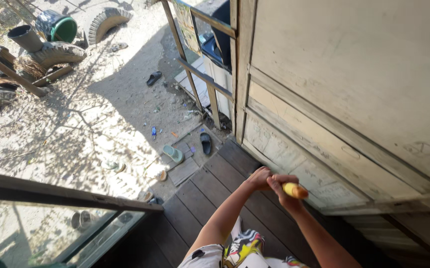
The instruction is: The person sweeps a wooden floor using a broom, pushing debris toward and through an open doorway.
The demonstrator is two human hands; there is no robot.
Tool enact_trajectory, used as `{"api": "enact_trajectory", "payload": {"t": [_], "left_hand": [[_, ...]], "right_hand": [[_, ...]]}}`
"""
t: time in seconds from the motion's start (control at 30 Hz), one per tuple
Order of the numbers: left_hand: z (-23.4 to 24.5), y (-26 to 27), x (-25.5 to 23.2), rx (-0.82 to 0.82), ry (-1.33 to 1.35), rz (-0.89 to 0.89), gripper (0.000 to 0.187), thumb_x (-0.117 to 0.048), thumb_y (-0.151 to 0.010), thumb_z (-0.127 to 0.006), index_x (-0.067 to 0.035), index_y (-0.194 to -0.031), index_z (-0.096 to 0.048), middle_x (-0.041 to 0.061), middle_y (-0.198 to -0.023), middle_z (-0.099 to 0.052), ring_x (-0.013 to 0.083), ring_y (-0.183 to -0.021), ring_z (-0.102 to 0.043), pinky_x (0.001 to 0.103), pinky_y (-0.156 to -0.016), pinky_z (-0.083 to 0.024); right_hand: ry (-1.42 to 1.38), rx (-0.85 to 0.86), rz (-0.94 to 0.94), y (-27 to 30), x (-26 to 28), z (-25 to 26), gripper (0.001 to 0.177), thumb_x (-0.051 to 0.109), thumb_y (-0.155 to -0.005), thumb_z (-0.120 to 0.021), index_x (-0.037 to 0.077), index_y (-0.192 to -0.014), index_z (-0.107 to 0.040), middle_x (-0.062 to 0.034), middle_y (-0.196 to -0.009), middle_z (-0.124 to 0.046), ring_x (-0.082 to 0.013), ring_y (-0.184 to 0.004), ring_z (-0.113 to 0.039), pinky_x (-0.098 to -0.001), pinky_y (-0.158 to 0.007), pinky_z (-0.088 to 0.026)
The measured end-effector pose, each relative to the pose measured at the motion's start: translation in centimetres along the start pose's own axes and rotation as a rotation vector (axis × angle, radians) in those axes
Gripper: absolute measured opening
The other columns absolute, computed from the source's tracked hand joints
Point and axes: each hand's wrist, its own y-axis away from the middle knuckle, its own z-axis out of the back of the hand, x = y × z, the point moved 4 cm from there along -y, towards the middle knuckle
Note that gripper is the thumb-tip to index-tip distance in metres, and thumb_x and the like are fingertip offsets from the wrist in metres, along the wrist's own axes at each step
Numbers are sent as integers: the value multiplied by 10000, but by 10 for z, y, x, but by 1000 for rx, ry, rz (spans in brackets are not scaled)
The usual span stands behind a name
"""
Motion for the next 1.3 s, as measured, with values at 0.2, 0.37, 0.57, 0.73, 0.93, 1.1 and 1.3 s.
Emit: {"api": "enact_trajectory", "payload": {"t": [0.2,0.37,0.57,0.73,0.93,1.1,1.3], "left_hand": [[37,38,91,-79,91,207,299,-389,-959,-710,-137,-811,-772,86,-729,-728,296,-792,-687,423,-940,-478],[42,4,99,-208,260,151,230,-278,-778,-764,-204,-990,-813,109,-823,-738,336,-753,-697,463,-732,-546],[48,-19,60,-103,402,151,225,-343,-851,-750,-118,-853,-749,135,-776,-711,341,-741,-709,445,-705,-567],[45,-9,76,-174,519,71,265,-292,-780,-742,-91,-932,-661,113,-869,-707,335,-863,-689,446,-752,-549],[51,17,130,-115,192,78,217,-281,-734,-741,-191,-927,-782,89,-793,-750,326,-797,-694,476,-867,-495],[52,10,125,-113,183,243,217,-360,-828,-737,-149,-854,-776,121,-773,-730,340,-797,-693,455,-803,-534],[72,-37,62,49,430,158,364,-475,-817,-711,-116,-781,-757,103,-692,-708,313,-599,-703,425,-590,-546]], "right_hand": [[-28,60,32,-24,-19,-47,183,-17,-935,-669,19,-831,-524,21,-707,-549,-55,-630,-489,-221,-583,-418],[-18,-100,-221,-68,17,-21,198,10,-912,-621,-7,-715,-617,-21,-647,-589,-82,-527,-461,-237,-496,-368],[-178,-95,-149,-121,56,-34,428,131,-1021,-685,86,-645,-486,53,-577,-418,-46,-515,-372,-246,-492,-281],[34,-52,-195,-121,22,-63,419,179,-979,-702,75,-631,-493,38,-564,-436,-63,-498,-370,-261,-467,-273],[9,19,19,-91,-10,-74,302,130,-960,-705,22,-717,-562,32,-583,-482,-52,-513,-425,-235,-487,-334],[42,82,-71,-86,5,-48,298,108,-971,-619,-12,-698,-616,-3,-622,-583,-56,-507,-474,-235,-469,-366],[-165,6,-2,-129,65,-4,439,161,-1075,-652,43,-659,-576,44,-551,-443,-45,-487,-368,-245,-539,-369]]}}
